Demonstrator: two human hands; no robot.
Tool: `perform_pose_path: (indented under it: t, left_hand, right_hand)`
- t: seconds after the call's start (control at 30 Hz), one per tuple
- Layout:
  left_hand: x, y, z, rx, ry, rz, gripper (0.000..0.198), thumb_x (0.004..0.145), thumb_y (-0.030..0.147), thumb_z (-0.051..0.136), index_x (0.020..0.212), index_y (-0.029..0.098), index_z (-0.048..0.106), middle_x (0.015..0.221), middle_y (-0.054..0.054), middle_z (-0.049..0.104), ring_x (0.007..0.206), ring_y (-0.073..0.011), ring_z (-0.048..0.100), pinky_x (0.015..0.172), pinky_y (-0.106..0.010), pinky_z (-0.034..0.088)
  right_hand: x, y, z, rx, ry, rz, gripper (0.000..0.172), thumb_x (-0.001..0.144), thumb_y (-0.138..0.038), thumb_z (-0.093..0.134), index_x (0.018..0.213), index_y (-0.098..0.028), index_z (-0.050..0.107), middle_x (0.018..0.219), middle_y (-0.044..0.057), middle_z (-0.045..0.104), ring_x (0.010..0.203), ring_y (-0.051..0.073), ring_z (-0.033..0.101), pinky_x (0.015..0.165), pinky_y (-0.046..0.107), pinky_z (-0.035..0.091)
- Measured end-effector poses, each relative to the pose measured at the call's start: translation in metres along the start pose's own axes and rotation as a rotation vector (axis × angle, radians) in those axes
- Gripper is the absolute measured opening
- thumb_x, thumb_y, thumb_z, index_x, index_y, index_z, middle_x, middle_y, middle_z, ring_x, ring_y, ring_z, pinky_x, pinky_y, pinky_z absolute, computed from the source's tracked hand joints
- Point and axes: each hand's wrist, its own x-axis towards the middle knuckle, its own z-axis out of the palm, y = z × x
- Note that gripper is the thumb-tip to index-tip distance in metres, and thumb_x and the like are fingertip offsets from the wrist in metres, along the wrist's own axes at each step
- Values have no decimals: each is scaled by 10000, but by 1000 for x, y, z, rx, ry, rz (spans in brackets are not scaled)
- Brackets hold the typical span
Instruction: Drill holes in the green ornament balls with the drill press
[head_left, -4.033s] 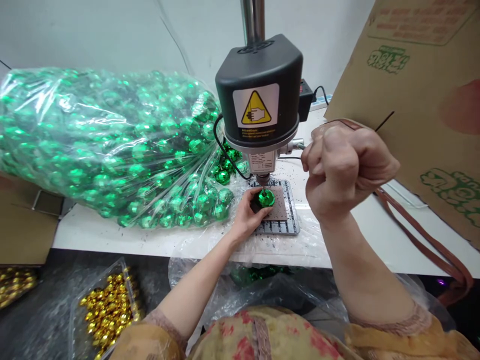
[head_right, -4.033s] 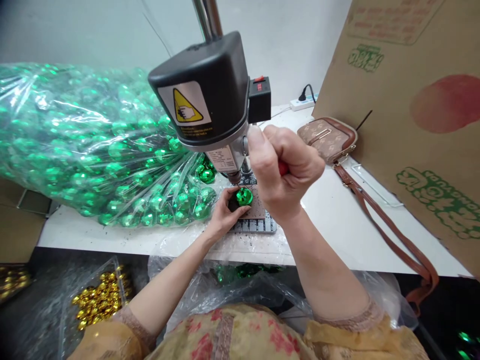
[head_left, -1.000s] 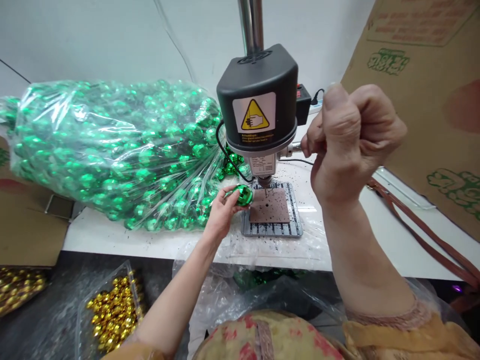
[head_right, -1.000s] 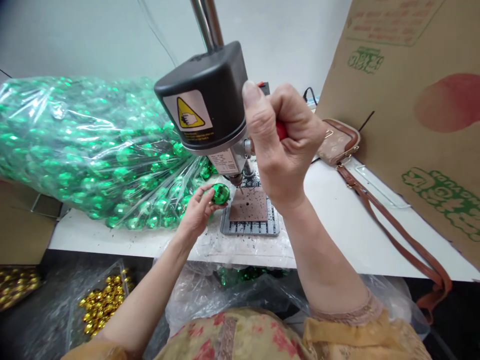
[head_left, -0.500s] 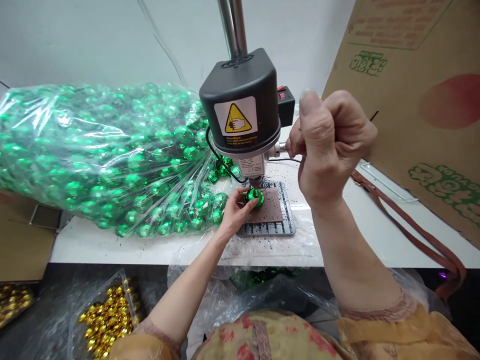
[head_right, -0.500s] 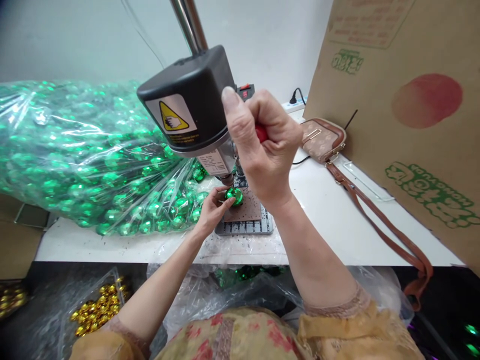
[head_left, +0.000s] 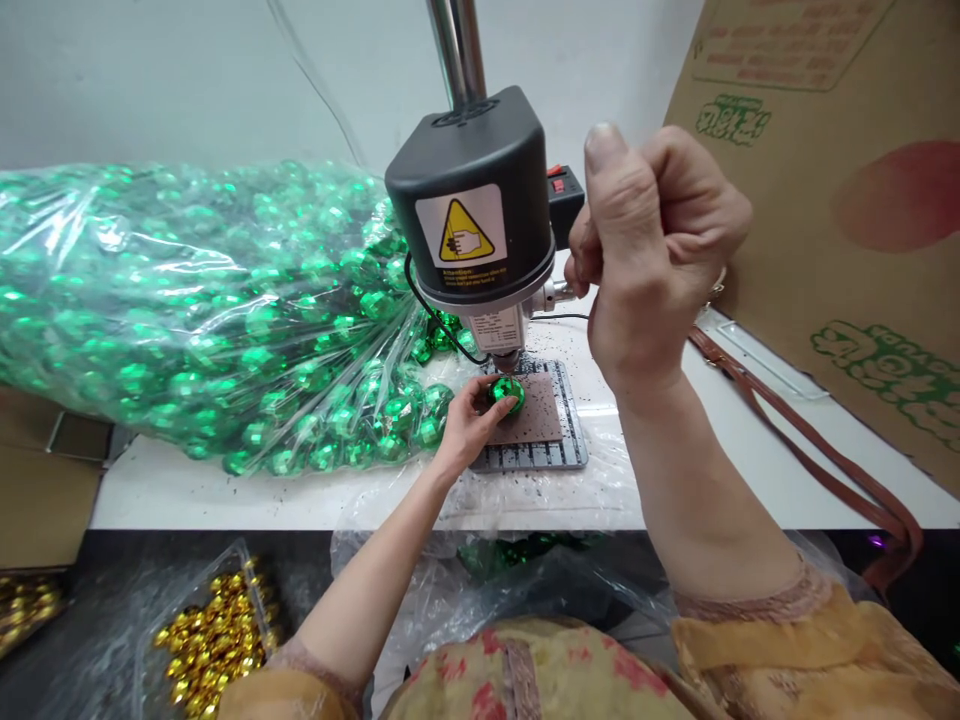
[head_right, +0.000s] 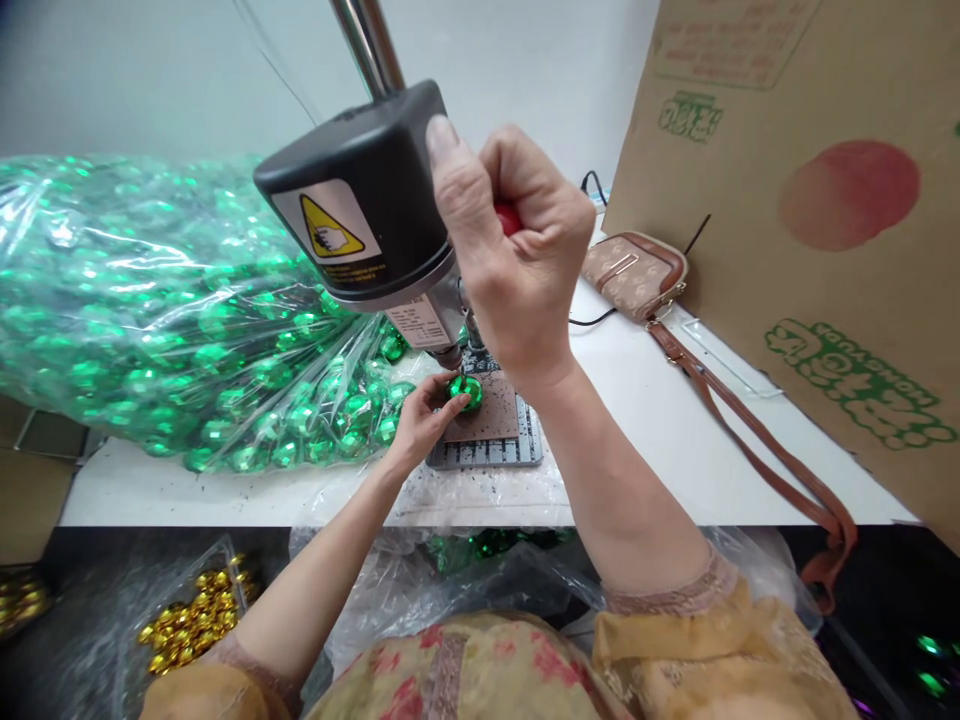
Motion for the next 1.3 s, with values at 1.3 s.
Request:
perform_pose_path:
  t: [1.3]
  left_hand:
    - [-17,-8,22,164,67,157,444,827,345,811,1226,231,654,1202,-78,711,1106,-246,648,977,-393,501]
  right_hand:
    - [-51,24,-20,154,57,-270,513,903,-158,609,603,-193,194,517,-67,237,415,29,251,414,244,236]
